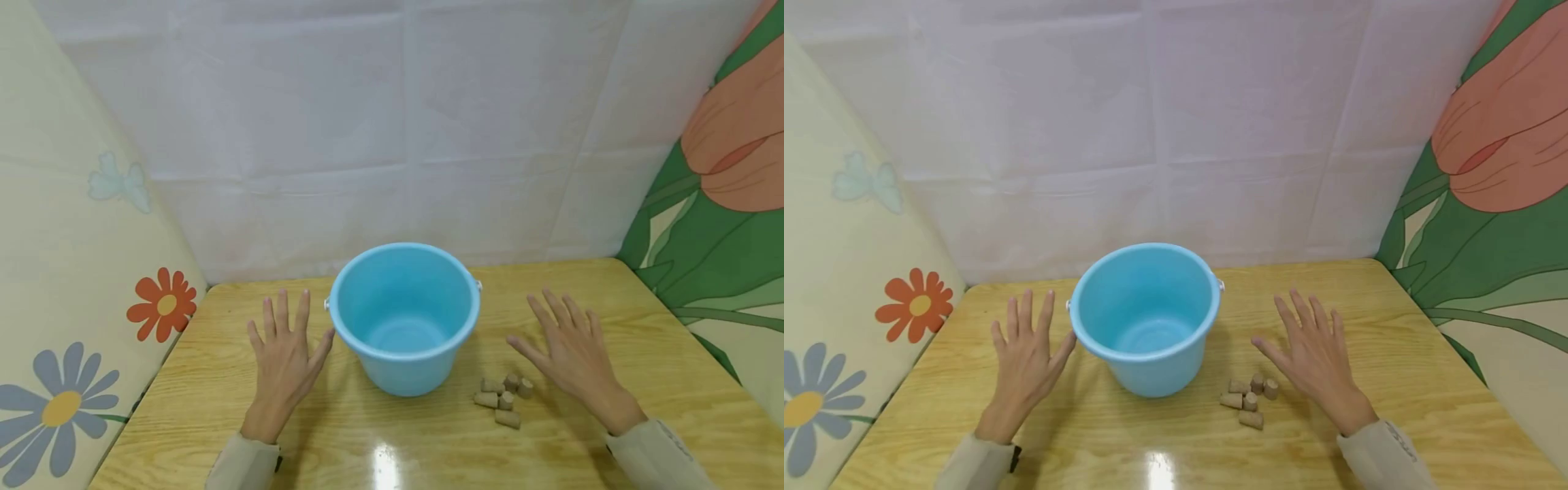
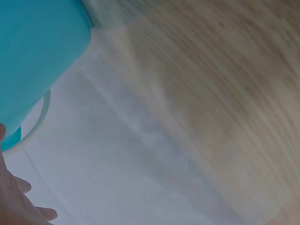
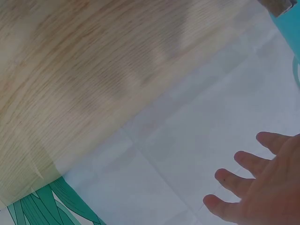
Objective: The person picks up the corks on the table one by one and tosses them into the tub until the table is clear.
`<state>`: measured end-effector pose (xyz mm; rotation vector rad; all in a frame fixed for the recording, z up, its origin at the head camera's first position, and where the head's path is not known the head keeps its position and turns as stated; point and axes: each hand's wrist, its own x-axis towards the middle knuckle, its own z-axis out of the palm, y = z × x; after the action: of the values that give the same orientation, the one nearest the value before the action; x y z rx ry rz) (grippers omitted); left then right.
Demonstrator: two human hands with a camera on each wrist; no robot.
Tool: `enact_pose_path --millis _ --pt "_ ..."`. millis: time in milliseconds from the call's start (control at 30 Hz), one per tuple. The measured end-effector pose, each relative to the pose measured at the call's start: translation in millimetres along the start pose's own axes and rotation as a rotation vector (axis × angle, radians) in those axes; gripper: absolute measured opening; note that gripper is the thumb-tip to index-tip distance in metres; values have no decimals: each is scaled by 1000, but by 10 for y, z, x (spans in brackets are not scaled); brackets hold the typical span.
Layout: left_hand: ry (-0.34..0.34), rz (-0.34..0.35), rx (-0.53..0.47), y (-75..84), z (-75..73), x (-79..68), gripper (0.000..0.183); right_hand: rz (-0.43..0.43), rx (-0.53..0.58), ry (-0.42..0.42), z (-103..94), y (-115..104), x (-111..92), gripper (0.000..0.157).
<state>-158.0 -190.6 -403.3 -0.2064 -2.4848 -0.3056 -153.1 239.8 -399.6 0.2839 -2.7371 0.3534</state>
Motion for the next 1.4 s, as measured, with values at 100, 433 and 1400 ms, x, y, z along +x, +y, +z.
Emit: enact_pose_path --millis 100,433,1400 --pt "20 8 -2 5 -13 18 84 -3 -2 -9 -4 5 -26 86" --pt "88 29 -33 48 -86 119 82 4 3 -38 -21 15 -80 84" --pt "126 71 -188 260 -354 318 55 1 55 -162 -78 -42 -227 74"
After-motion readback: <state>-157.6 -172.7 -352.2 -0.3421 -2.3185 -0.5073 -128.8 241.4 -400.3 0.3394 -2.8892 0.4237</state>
